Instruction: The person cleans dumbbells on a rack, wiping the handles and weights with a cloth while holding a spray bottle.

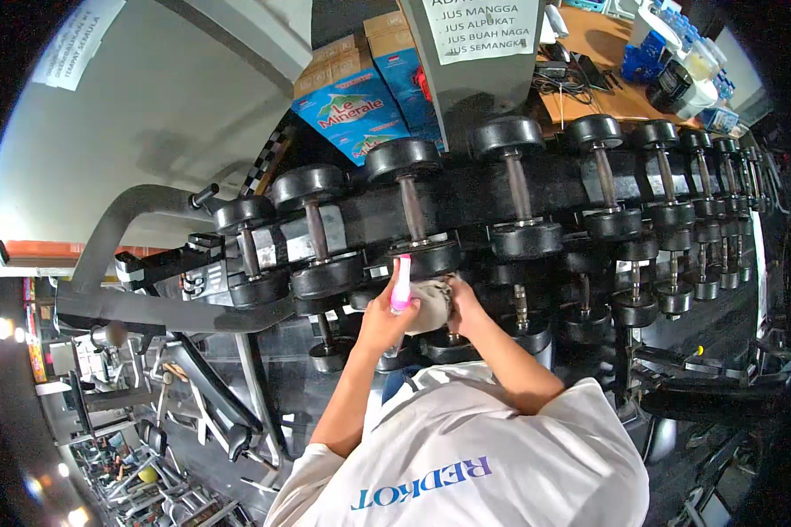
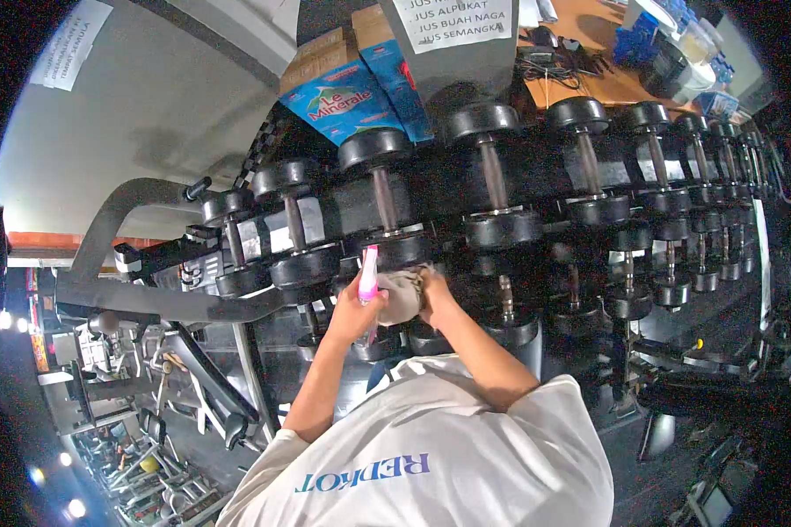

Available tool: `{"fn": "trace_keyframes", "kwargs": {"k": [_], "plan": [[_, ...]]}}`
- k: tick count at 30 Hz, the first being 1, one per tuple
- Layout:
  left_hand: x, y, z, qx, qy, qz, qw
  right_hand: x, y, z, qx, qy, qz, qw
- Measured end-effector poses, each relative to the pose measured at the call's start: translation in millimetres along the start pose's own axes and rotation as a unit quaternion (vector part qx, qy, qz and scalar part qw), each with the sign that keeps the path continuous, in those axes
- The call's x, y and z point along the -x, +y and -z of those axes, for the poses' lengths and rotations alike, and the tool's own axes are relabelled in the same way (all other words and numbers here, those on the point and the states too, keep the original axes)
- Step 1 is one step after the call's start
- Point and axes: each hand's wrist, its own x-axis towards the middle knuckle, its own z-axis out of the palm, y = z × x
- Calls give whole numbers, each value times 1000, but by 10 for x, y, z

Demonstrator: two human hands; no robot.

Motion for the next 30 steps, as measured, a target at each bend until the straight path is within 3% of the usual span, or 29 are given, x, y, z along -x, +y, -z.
{"fn": "trace_keyframes", "kwargs": {"k": [4,6,8,10,16,18,20,23,27,30], "plan": [[-16,-6,21,4,-14,1,1000,18,49,-37,77,43,71,994],[-12,-1,12,11,-17,-2,1000,-226,132,-21,92,80,47,991],[5,40,18,-23,10,-20,999,-353,167,-38,157,30,4,987],[19,104,41,-29,3,-7,1000,-351,216,-4,126,-11,19,992],[23,143,53,-36,6,27,999,-776,512,468,56,46,-52,996],[26,158,61,-42,2,31,999,-673,478,324,18,72,-39,996],[34,166,70,-20,4,22,1000,-686,387,245,77,-66,31,994],[19,122,71,-76,-1,14,997,-593,408,33,57,-21,23,998],[11,42,68,-36,16,-49,998,-43,156,-218,72,42,25,996],[19,161,143,-66,-30,31,997,264,68,-196,92,94,98,986]]}}
